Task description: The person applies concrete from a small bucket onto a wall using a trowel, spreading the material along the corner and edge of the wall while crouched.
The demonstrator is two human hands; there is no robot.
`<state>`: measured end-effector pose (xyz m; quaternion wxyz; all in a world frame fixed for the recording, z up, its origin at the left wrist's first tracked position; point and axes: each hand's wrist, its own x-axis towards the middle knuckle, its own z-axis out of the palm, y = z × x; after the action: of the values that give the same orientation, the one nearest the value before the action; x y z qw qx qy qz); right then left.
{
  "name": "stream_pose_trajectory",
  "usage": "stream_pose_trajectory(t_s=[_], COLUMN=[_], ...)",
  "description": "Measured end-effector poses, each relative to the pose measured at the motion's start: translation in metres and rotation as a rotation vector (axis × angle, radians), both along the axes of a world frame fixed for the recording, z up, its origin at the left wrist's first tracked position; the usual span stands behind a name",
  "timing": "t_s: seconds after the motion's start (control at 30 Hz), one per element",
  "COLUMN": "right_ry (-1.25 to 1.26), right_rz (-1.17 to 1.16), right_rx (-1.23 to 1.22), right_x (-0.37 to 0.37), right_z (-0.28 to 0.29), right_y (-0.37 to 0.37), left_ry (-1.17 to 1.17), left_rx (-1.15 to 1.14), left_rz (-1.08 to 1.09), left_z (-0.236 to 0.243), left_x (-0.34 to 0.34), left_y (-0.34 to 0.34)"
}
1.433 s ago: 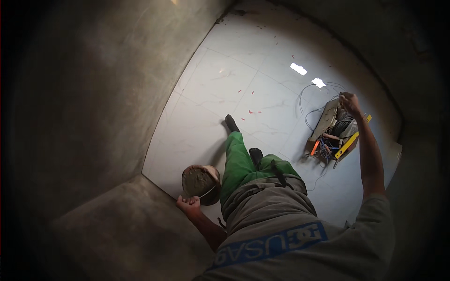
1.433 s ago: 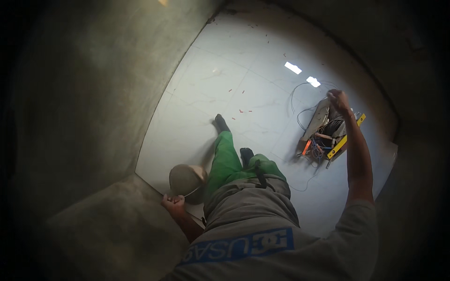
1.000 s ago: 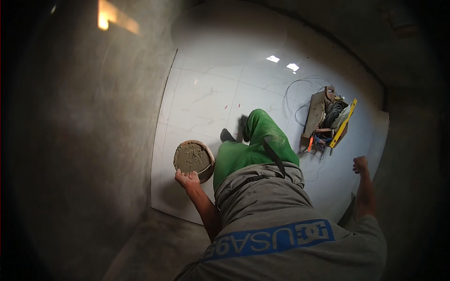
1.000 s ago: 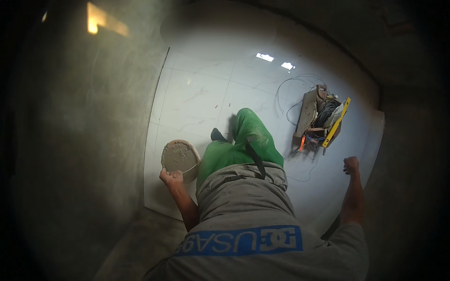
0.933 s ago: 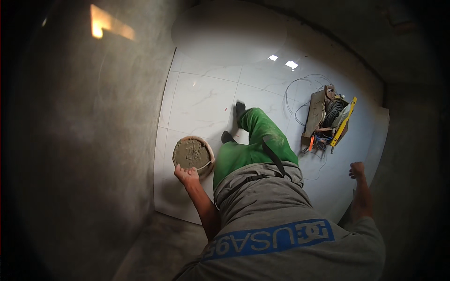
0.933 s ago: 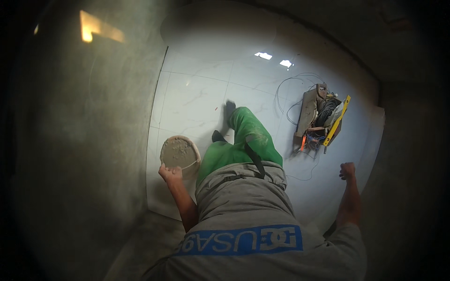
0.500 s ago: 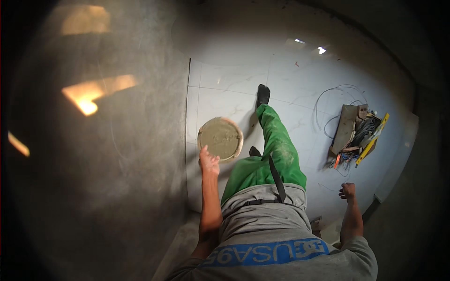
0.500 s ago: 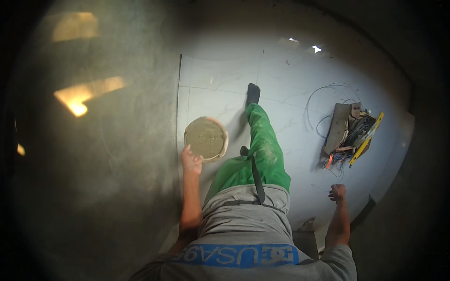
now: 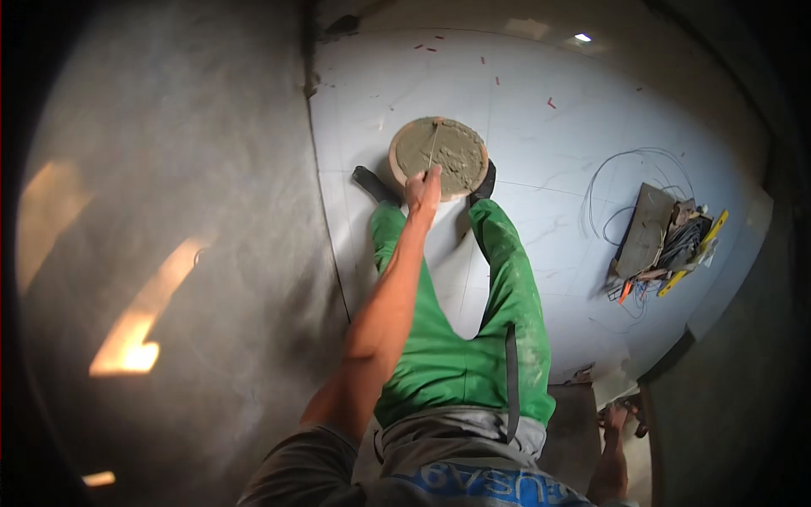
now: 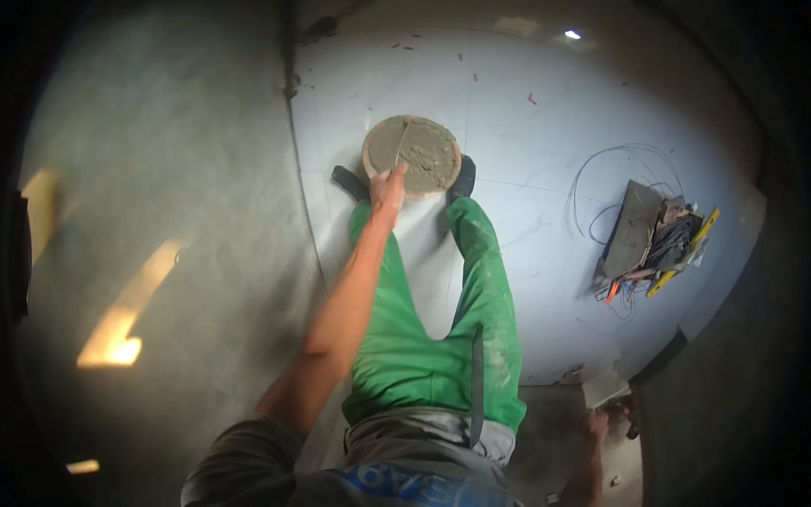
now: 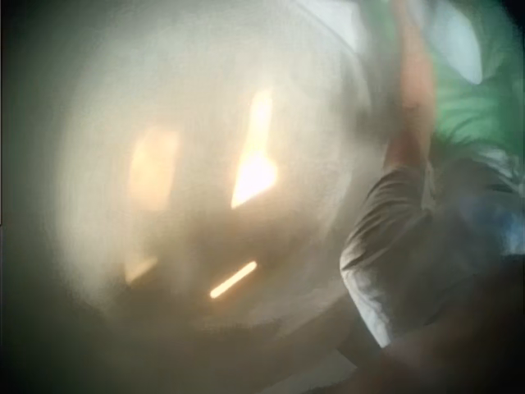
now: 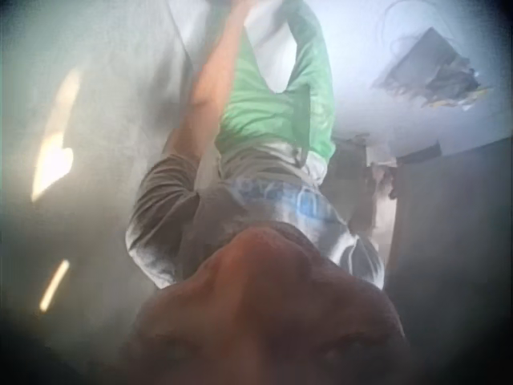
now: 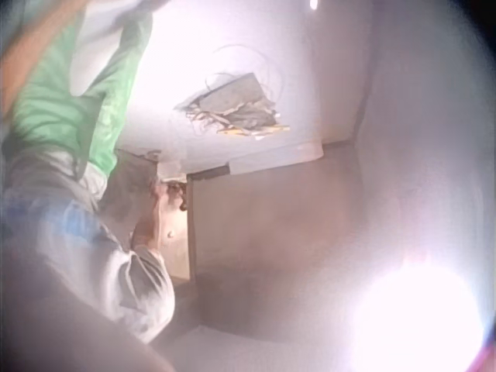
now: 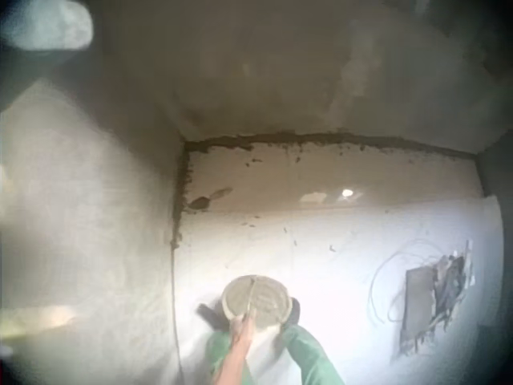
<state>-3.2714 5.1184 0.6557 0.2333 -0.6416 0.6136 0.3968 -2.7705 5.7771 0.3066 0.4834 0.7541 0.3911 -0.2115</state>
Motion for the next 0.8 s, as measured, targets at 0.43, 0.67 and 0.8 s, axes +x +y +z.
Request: stream_pose_trajectory(t_s=[0.43,0.67,0.8], right_ry=[0.123,-0.373,-0.510], right_rz=[-0.289,-0.146,-0.069], right_rx=[0.236,0.272,0.375], right_x=[-0.030,0.285,0.437], right_z=[0.005,-0.215,-0.275], right_y=[0.239,0.328,0.391], left_ry=[0.019,0.061,0.071], left_rx=[-0.012,0.027,-0.019], left_rz=[-0.367,-0.430,-0.535], left_z=[-0.105,-0.121,-0.125], left_x=[0.170,0.189,0.186], left_y=[-0.011,0.024,0.043])
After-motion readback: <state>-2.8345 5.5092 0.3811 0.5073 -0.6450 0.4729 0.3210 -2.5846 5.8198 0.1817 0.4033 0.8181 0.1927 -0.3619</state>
